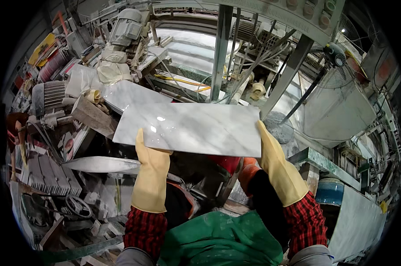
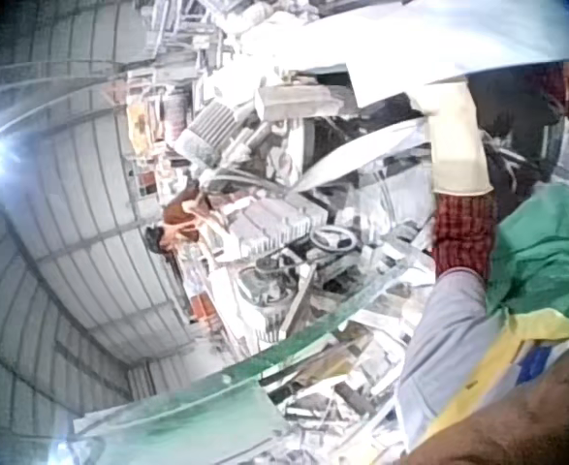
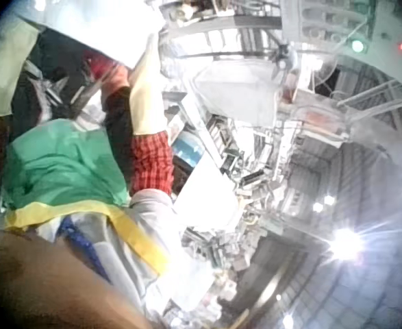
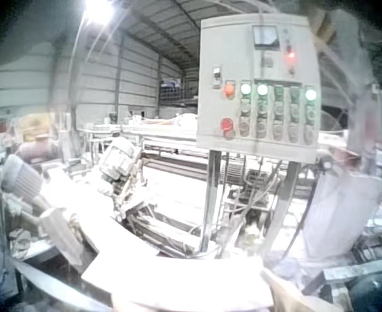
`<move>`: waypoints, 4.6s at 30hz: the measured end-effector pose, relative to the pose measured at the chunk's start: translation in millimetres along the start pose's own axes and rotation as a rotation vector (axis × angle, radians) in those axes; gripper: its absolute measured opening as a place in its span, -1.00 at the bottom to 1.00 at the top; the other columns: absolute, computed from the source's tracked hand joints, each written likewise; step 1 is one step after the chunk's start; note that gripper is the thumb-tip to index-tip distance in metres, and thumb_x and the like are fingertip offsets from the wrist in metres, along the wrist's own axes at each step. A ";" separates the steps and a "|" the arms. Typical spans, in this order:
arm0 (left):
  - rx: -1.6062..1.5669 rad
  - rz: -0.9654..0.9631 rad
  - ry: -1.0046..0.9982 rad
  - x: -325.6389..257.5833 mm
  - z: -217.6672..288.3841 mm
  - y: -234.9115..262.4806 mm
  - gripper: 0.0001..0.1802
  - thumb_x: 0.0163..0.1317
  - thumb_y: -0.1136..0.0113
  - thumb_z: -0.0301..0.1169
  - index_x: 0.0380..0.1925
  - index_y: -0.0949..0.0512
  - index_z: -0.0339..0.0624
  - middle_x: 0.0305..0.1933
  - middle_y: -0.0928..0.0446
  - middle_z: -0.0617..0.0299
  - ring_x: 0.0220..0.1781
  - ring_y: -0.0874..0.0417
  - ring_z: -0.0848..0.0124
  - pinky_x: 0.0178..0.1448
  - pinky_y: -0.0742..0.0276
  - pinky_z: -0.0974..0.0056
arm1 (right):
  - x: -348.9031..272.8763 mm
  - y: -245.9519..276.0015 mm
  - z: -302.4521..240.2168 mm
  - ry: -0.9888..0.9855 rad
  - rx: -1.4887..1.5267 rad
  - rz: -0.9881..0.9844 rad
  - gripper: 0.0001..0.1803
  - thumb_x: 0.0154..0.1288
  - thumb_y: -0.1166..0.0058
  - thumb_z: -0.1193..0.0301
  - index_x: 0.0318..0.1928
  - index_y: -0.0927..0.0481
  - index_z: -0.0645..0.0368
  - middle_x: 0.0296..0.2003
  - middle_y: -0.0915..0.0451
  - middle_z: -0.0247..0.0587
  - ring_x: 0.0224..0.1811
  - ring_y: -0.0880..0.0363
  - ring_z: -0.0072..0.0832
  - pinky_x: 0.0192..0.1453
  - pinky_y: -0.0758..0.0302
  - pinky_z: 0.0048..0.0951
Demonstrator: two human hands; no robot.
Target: The person repeatedly picks up rectangular stone tiles and rubs their edges against a rotating red polishing wheel. They handle each tile one at a time, flipping and repositioning it to polish different edges, then place the tiles back onto a nearby conveyor or stack.
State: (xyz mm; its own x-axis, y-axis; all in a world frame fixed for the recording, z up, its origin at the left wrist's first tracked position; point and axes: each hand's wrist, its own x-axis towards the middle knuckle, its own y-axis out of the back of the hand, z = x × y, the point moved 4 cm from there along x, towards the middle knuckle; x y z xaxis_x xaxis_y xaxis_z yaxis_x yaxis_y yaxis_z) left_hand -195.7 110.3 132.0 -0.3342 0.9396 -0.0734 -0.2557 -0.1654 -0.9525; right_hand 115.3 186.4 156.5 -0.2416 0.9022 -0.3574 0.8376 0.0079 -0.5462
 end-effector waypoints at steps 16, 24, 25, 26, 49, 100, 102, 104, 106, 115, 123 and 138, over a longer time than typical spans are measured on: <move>-0.121 -0.069 0.160 2.8 -99.1 6.1 -0.27 0.42 0.12 0.11 0.42 -0.17 -0.12 0.45 -0.22 0.16 0.43 -0.21 0.21 0.54 -0.01 0.16 | -31.4 64.7 -2.5 0.063 -0.359 0.314 -0.42 0.41 -0.05 0.12 0.24 -0.44 0.30 0.10 -0.57 -0.07 0.08 -0.58 -0.34 0.15 -0.49 -0.36; -0.159 0.158 0.270 8.6 -112.0 15.1 -0.34 0.42 0.13 0.10 0.36 -0.30 -0.07 0.38 -0.33 0.27 0.35 -0.31 0.32 0.45 -0.15 0.26 | -9.9 107.0 13.0 0.080 -0.421 0.342 -0.38 0.35 -0.06 -0.02 0.25 -0.47 0.13 0.05 -0.58 -0.17 -0.10 -0.57 -0.40 -0.10 -0.45 -0.38; -0.192 0.176 0.288 10.1 -109.3 20.2 -0.34 0.42 0.13 0.10 0.36 -0.30 -0.07 0.38 -0.33 0.26 0.35 -0.33 0.31 0.45 -0.16 0.25 | -15.9 91.6 12.1 0.050 -0.447 0.383 -0.39 0.34 -0.06 -0.03 0.24 -0.48 0.11 0.01 -0.59 -0.20 -0.17 -0.57 -0.41 -0.18 -0.45 -0.39; -0.225 0.194 0.304 10.9 -108.0 24.7 -0.34 0.43 0.14 0.10 0.36 -0.30 -0.07 0.38 -0.34 0.26 0.34 -0.34 0.31 0.45 -0.16 0.24 | -18.9 83.8 12.7 0.020 -0.473 0.424 -0.39 0.34 -0.05 -0.05 0.23 -0.48 0.09 -0.03 -0.61 -0.22 -0.24 -0.57 -0.43 -0.26 -0.44 -0.40; 0.663 0.124 0.136 -39.9 -9.6 19.0 -0.47 0.43 -0.04 -0.16 0.12 -0.43 -0.47 0.17 -0.50 -0.15 0.10 -0.61 0.22 0.12 -0.61 0.24 | -8.6 76.3 62.2 0.133 -0.432 0.440 -0.39 0.41 -0.05 0.12 0.27 -0.37 0.33 0.04 -0.56 -0.11 -0.03 -0.55 -0.39 0.04 -0.48 -0.41; 2.166 0.080 -0.663 48.5 -31.7 30.3 -0.54 0.46 0.09 -0.21 0.23 -0.44 -0.22 0.37 -0.28 -0.24 0.45 -0.13 -0.12 0.48 -0.02 -0.06 | 11.8 -45.0 2.6 0.504 -1.282 -0.658 -0.51 0.26 0.03 0.15 0.20 -0.48 -0.05 -0.09 -0.65 -0.02 -0.04 -0.58 0.01 0.01 -0.51 -0.03; 2.130 0.111 -0.678 47.3 -33.0 31.9 -0.54 0.48 0.11 -0.19 0.25 -0.43 -0.20 0.39 -0.26 -0.23 0.47 -0.11 -0.12 0.50 0.01 -0.07 | 8.7 -42.7 -2.3 0.561 -1.303 -0.673 -0.50 0.26 0.07 0.16 0.20 -0.47 -0.03 -0.13 -0.66 -0.02 -0.09 -0.60 0.01 -0.03 -0.51 -0.03; 2.148 0.129 -0.643 49.2 -30.6 39.0 -0.50 0.50 0.17 -0.12 0.26 -0.42 -0.18 0.42 -0.22 -0.23 0.50 -0.07 -0.09 0.54 0.14 -0.07 | 4.6 -38.5 -9.3 0.529 -1.372 -0.665 -0.50 0.25 0.10 0.15 0.19 -0.47 -0.04 -0.15 -0.67 -0.02 -0.13 -0.61 0.00 -0.05 -0.51 -0.03; 2.136 0.128 -0.649 51.8 -31.0 35.4 -0.48 0.50 0.20 -0.09 0.26 -0.42 -0.18 0.42 -0.21 -0.23 0.52 -0.06 -0.07 0.56 0.20 -0.05 | 5.2 -31.5 -14.9 0.640 -1.323 -0.592 -0.50 0.24 0.11 0.15 0.18 -0.48 -0.05 -0.19 -0.66 0.00 -0.15 -0.62 0.00 -0.09 -0.52 -0.02; 2.017 0.144 -0.650 35.1 -38.9 25.4 -0.52 0.49 0.11 -0.13 0.24 -0.45 -0.18 0.37 -0.22 -0.27 0.47 -0.11 -0.05 0.49 -0.04 -0.02 | -8.8 -22.4 -22.1 0.533 -1.463 -0.573 -0.53 0.26 0.14 0.15 0.17 -0.48 -0.10 -0.25 -0.66 0.00 -0.18 -0.62 -0.04 -0.11 -0.52 -0.03; 2.052 0.225 -0.669 39.7 -32.1 39.2 -0.50 0.49 0.16 -0.08 0.26 -0.44 -0.11 0.43 -0.18 -0.23 0.50 -0.09 -0.04 0.51 0.00 0.00 | -5.4 -18.8 -9.6 0.540 -1.391 -0.539 -0.53 0.27 0.11 0.13 0.15 -0.50 -0.09 -0.25 -0.65 -0.01 -0.17 -0.61 -0.03 -0.12 -0.50 -0.05; 2.071 0.175 -0.679 52.5 -16.7 48.3 -0.52 0.48 0.13 -0.15 0.25 -0.45 -0.15 0.37 -0.25 -0.21 0.43 -0.17 -0.02 0.49 -0.05 0.03 | 14.3 12.7 -39.0 0.522 -0.930 -0.288 -0.53 0.24 -0.12 0.13 0.13 -0.60 -0.01 0.09 -0.61 -0.12 0.11 -0.59 -0.21 0.22 -0.51 -0.27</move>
State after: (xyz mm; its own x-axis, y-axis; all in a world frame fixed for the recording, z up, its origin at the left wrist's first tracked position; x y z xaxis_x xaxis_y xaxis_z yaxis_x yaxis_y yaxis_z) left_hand -210.5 156.6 77.2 -0.5161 0.7415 0.4286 -0.3801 -0.6468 0.6613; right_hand 141.6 216.2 173.9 -0.4338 0.8839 0.1747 0.8777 0.3706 0.3039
